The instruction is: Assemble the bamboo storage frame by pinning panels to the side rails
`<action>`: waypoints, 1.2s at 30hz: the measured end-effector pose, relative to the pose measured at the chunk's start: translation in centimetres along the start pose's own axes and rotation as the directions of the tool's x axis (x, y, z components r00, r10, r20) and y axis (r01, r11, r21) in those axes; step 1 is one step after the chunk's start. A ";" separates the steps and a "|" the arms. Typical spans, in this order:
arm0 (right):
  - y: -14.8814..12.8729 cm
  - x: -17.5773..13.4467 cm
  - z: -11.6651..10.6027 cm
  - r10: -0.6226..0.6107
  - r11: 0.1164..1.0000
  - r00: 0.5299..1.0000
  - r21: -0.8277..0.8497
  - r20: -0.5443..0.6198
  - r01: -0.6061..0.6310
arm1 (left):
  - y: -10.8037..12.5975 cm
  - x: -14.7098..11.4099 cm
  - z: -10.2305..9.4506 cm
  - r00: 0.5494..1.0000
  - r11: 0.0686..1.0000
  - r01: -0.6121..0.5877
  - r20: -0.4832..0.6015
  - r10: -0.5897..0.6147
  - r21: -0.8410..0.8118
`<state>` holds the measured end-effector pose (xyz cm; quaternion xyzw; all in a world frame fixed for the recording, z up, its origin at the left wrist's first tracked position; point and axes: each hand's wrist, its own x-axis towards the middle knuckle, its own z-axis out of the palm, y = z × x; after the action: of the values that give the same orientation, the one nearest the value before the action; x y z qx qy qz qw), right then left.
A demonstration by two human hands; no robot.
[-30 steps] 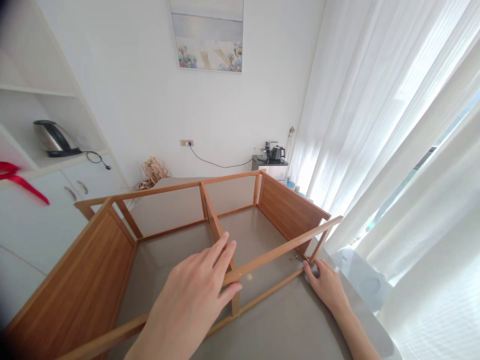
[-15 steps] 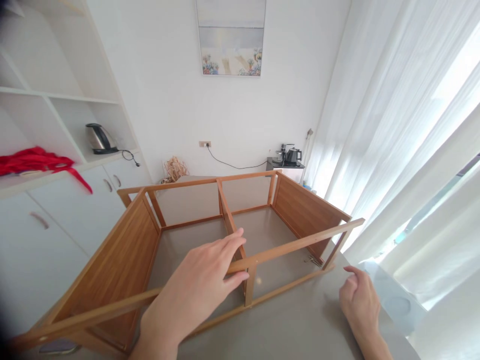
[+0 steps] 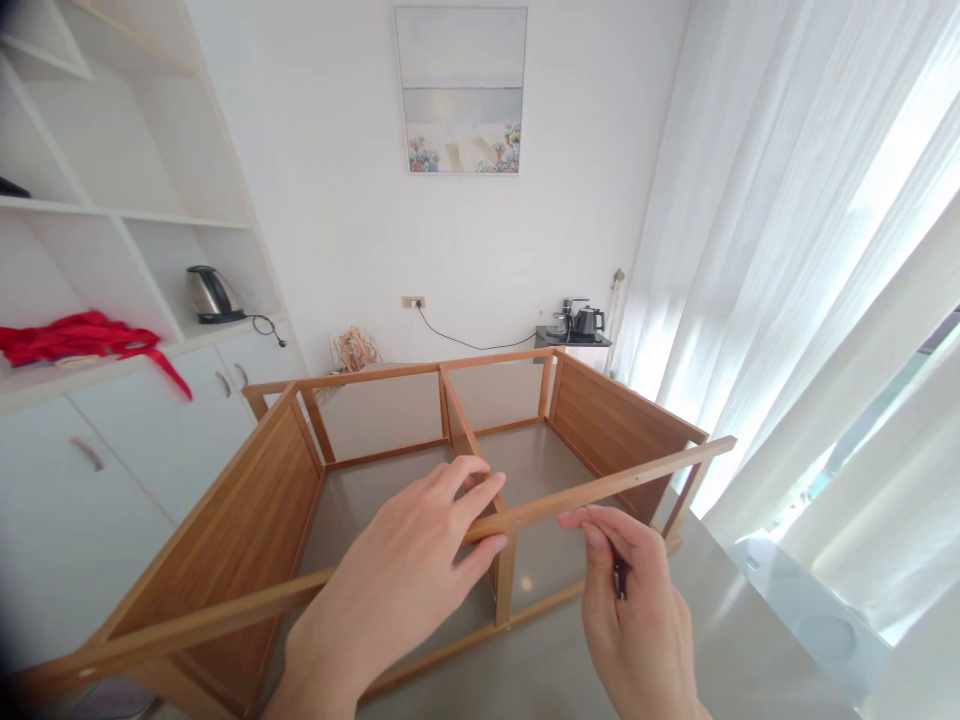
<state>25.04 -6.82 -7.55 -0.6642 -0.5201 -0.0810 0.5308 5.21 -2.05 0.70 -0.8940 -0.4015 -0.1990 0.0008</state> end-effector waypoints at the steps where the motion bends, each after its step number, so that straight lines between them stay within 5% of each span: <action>1: -0.9 0.4 -0.4 -0.024 1.000 1.000 -0.010 0.018 0.024 | 0.1 0.0 0.1 1.000 1.000 -0.006 -0.005 0.006 0.009; 13: -5.8 5.1 -2.5 -0.281 0.958 0.957 -0.038 0.077 0.285 | 0.8 0.3 0.3 1.000 0.996 0.022 0.007 -0.023 0.082; 19: -5.1 7.2 -1.8 -0.323 0.946 0.946 -0.007 0.032 0.323 | 1.0 0.5 0.9 0.998 0.990 0.058 0.022 -0.061 0.125; 27: -3.7 7.9 0.2 -0.326 0.944 0.927 0.019 0.183 0.328 | 0.9 1.0 1.4 0.998 0.990 0.024 0.054 -0.032 0.137; 36: -2.7 7.6 -2.6 -0.335 0.923 0.836 -0.026 0.434 0.383 | 0.6 0.7 1.5 0.999 0.982 0.014 0.045 -0.023 0.188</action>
<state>27.49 -4.56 0.27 -0.5848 -0.7322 -0.0630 0.3433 6.59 -1.77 -0.33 -0.8905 -0.4266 -0.1394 0.0740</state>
